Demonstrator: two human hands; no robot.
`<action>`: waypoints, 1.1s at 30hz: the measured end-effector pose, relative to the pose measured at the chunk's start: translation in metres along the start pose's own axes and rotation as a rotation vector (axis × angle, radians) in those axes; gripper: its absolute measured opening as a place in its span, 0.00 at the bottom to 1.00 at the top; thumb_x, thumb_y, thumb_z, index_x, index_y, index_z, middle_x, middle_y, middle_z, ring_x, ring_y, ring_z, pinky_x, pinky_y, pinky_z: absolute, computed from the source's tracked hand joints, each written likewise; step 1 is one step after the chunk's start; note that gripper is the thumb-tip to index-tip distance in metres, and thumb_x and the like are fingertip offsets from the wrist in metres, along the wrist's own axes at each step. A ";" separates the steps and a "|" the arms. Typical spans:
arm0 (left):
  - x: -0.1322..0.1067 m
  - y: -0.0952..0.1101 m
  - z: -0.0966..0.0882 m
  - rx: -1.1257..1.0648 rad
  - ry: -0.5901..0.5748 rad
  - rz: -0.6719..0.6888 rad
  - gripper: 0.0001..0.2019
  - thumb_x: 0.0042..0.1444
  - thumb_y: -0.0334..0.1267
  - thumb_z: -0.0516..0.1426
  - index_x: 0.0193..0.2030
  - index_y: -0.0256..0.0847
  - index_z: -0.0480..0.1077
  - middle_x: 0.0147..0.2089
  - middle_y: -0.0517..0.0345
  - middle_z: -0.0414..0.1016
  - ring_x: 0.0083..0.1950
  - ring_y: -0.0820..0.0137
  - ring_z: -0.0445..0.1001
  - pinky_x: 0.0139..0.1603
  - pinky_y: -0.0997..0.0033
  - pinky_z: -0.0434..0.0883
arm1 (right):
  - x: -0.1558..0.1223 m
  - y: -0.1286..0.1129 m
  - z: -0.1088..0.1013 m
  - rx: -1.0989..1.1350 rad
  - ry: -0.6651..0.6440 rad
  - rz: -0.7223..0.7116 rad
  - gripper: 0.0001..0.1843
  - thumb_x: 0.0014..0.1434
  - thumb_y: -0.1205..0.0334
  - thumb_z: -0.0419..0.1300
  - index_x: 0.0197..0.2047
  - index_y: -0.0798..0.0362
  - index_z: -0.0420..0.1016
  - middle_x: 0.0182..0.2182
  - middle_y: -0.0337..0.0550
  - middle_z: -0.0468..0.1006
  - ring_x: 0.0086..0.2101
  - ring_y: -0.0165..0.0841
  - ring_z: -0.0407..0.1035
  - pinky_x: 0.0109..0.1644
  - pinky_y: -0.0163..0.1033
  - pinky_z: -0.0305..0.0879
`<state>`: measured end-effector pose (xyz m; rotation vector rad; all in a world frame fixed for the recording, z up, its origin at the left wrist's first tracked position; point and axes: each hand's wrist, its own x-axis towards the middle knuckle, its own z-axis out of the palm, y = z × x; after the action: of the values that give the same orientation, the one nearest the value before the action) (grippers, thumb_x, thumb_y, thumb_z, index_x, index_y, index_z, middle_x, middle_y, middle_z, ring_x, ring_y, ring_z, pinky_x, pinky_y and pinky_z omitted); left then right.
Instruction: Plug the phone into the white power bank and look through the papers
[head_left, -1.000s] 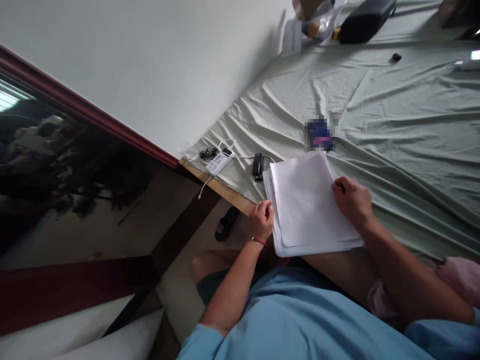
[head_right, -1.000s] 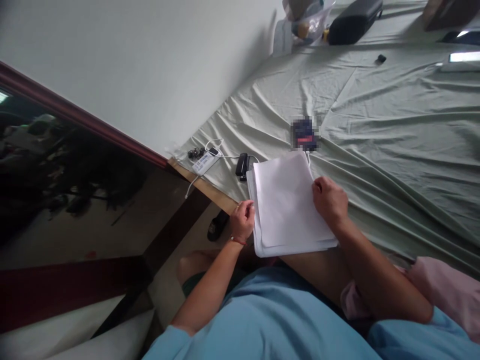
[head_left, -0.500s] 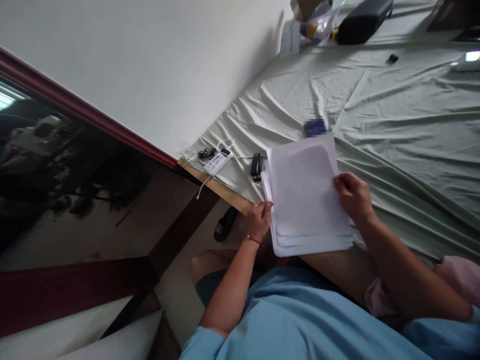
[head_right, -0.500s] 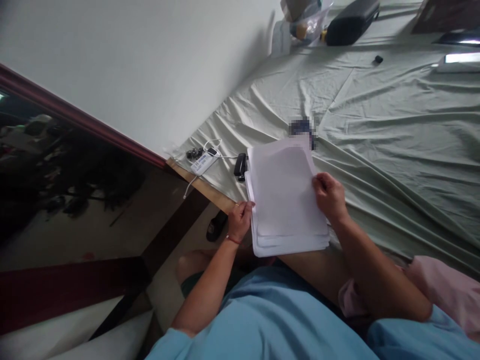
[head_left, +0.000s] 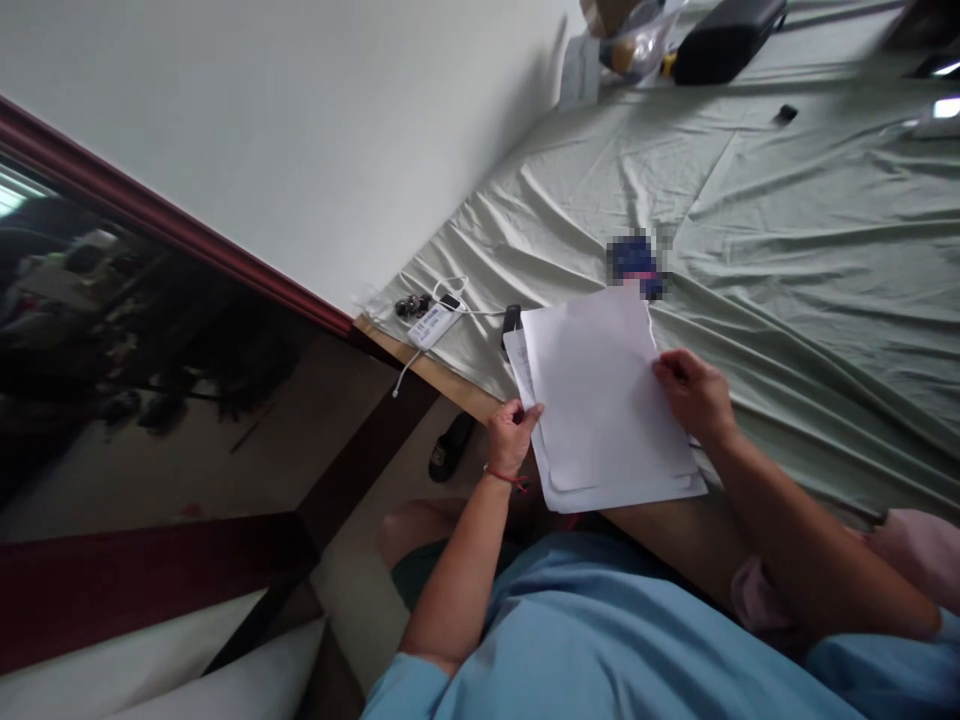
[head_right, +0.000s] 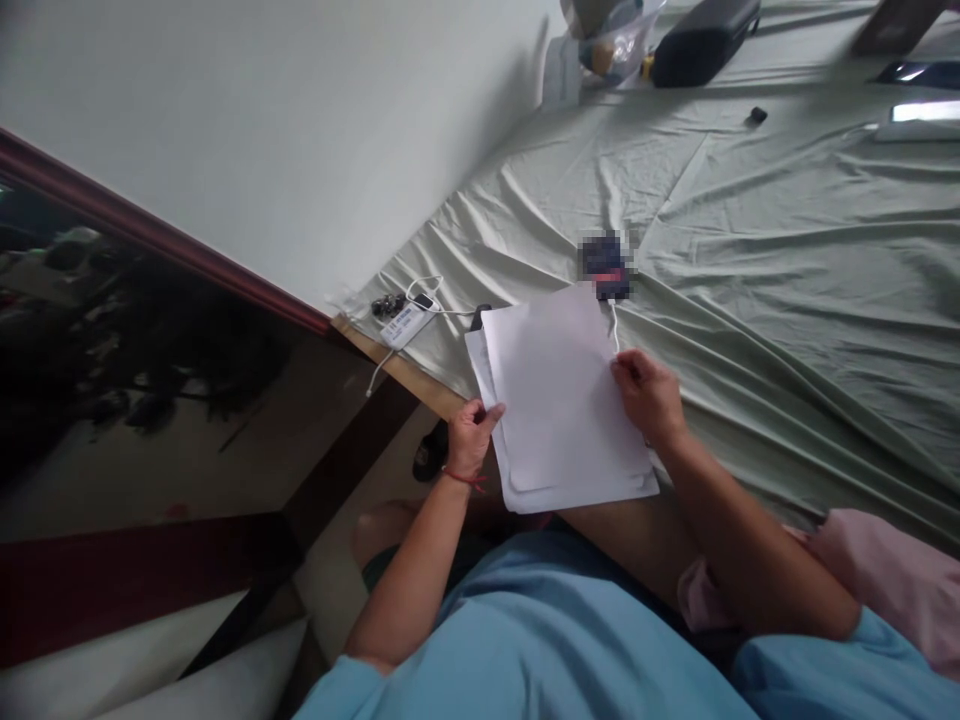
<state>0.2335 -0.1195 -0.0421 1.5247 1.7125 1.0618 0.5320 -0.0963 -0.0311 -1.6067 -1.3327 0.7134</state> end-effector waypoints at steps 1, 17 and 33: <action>0.000 0.000 -0.001 -0.006 0.006 -0.006 0.26 0.55 0.57 0.63 0.22 0.42 0.58 0.23 0.65 0.54 0.28 0.74 0.54 0.30 0.71 0.56 | 0.001 0.000 -0.001 -0.017 0.029 0.000 0.11 0.59 0.51 0.59 0.38 0.49 0.75 0.30 0.43 0.78 0.30 0.35 0.69 0.37 0.42 0.62; -0.003 0.003 -0.002 0.066 0.050 0.048 0.20 0.67 0.51 0.52 0.26 0.42 0.61 0.23 0.63 0.57 0.27 0.72 0.58 0.31 0.71 0.56 | 0.011 -0.010 -0.006 0.693 0.264 0.322 0.13 0.47 0.58 0.66 0.35 0.49 0.69 0.28 0.37 0.72 0.25 0.29 0.62 0.28 0.37 0.59; -0.003 0.002 0.000 0.111 0.051 0.030 0.18 0.67 0.45 0.51 0.56 0.37 0.73 0.45 0.49 0.81 0.45 0.61 0.77 0.45 0.64 0.71 | 0.011 -0.003 -0.003 0.795 0.271 0.295 0.12 0.46 0.60 0.69 0.34 0.48 0.71 0.26 0.33 0.73 0.22 0.27 0.62 0.24 0.34 0.59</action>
<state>0.2346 -0.1227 -0.0403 1.6089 1.8152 1.0443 0.5361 -0.0861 -0.0255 -1.1826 -0.5016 1.0013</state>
